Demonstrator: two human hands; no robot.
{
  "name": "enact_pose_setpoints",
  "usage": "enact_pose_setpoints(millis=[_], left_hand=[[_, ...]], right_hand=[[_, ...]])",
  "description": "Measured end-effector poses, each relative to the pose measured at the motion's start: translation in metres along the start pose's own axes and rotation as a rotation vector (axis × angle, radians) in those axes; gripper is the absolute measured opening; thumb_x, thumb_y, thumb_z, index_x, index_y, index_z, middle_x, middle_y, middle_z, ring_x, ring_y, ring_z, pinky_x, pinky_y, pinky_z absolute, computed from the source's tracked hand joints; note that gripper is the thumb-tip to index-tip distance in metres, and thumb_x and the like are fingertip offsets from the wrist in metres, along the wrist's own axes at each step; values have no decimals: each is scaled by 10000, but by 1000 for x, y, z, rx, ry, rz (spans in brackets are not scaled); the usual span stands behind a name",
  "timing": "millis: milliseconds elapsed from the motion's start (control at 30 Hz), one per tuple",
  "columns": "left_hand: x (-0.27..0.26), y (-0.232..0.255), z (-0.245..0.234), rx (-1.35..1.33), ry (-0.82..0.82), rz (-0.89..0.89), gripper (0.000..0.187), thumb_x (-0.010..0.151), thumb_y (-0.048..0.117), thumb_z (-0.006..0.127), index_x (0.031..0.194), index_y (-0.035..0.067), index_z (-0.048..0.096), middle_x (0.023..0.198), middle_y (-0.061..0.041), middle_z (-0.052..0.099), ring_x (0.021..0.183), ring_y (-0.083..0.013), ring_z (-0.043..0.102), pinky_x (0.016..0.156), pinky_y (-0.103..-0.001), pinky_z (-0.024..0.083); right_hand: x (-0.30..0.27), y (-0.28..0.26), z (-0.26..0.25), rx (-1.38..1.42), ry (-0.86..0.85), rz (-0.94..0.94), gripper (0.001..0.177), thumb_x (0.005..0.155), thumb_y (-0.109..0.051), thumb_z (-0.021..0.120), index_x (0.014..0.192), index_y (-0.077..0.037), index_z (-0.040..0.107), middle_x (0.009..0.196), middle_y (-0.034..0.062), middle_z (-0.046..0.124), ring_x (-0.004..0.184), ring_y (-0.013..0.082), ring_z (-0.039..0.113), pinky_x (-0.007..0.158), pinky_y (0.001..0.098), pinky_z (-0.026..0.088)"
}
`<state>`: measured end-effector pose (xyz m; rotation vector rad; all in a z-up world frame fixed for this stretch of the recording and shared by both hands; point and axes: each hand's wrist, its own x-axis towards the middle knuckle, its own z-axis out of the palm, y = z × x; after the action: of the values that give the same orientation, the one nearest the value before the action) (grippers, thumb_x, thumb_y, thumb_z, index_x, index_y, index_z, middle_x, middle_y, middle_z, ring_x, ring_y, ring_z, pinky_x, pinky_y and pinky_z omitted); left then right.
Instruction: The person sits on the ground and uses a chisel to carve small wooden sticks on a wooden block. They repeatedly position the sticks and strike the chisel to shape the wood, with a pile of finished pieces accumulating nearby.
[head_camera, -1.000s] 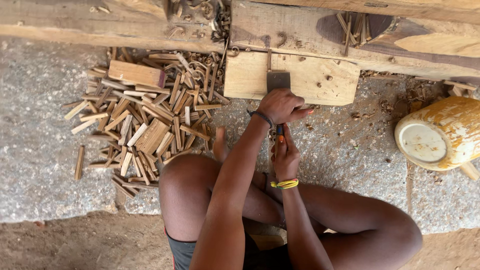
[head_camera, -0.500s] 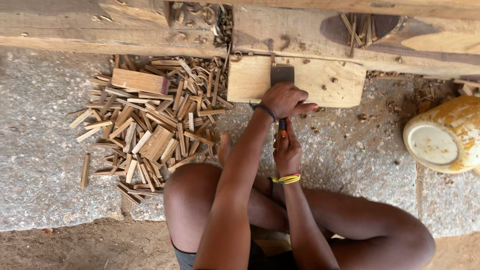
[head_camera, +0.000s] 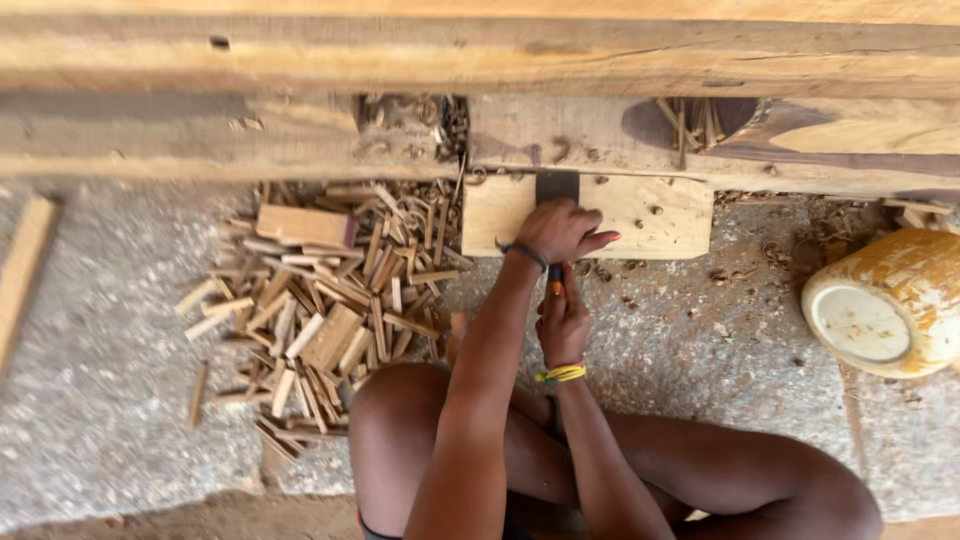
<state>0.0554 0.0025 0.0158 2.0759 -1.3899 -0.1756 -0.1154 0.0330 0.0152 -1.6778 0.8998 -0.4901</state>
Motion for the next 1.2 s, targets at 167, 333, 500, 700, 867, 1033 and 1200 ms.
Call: enact_pose_setpoints(millis=[167, 333, 500, 700, 867, 1033, 1200], left_hand=[[-23, 7, 15, -87, 397, 135, 426, 1028, 476, 605, 793, 121, 631, 711, -65, 681, 738, -243, 697, 691, -407, 582], [-19, 11, 10, -73, 439, 162, 345, 1030, 439, 581, 981, 120, 702, 792, -61, 717, 708, -197, 687, 723, -381, 603], [-56, -13, 1, -36, 354, -279, 450, 992, 449, 578, 1298, 127, 651, 1093, -82, 723, 974, -208, 678, 978, -423, 559], [-62, -20, -6, 356, 169, -316, 752, 908, 577, 674, 1481, 109, 541, 1284, -128, 623, 1068, -280, 579, 907, -460, 474], [-61, -24, -7, 277, 260, -287, 636, 899, 537, 681, 1417, 174, 622, 1300, -47, 644, 1055, -255, 574, 901, -438, 440], [-65, -29, -8, 307, 237, -373, 597, 916, 557, 696, 1361, 161, 661, 1258, -68, 644, 1055, -251, 564, 906, -448, 422], [-67, -32, -10, 367, 276, -391, 578, 849, 595, 725, 1243, 173, 715, 1201, -59, 657, 1059, -256, 563, 919, -480, 404]], right_hand=[[3, 19, -12, 97, 23, 30, 489, 1054, -261, 490, 1492, -49, 538, 671, 24, 573, 486, 71, 469, 410, 266, 382], [-9, 40, -54, -101, 53, -656, 338, 1267, -198, 425, 1568, -48, 462, 1339, 186, 664, 1204, 207, 631, 957, 324, 528], [-37, 28, -92, 145, 144, 77, 479, 1044, -245, 498, 1506, -116, 515, 659, 18, 581, 485, 63, 474, 406, 252, 372], [-42, 29, -94, 85, 118, 82, 466, 1024, -182, 527, 1485, -124, 517, 654, 5, 598, 491, 49, 491, 392, 259, 373], [-40, 41, -92, 85, 91, 132, 451, 1025, -160, 516, 1470, -86, 499, 651, 17, 599, 474, 58, 479, 388, 261, 368], [-38, 45, -93, 117, 75, 148, 417, 1028, -153, 495, 1434, -59, 512, 694, 16, 620, 493, 49, 505, 391, 249, 393], [-41, 44, -93, 162, 82, 166, 416, 1032, -153, 511, 1439, -65, 509, 711, 16, 608, 496, 52, 488, 386, 242, 370]])
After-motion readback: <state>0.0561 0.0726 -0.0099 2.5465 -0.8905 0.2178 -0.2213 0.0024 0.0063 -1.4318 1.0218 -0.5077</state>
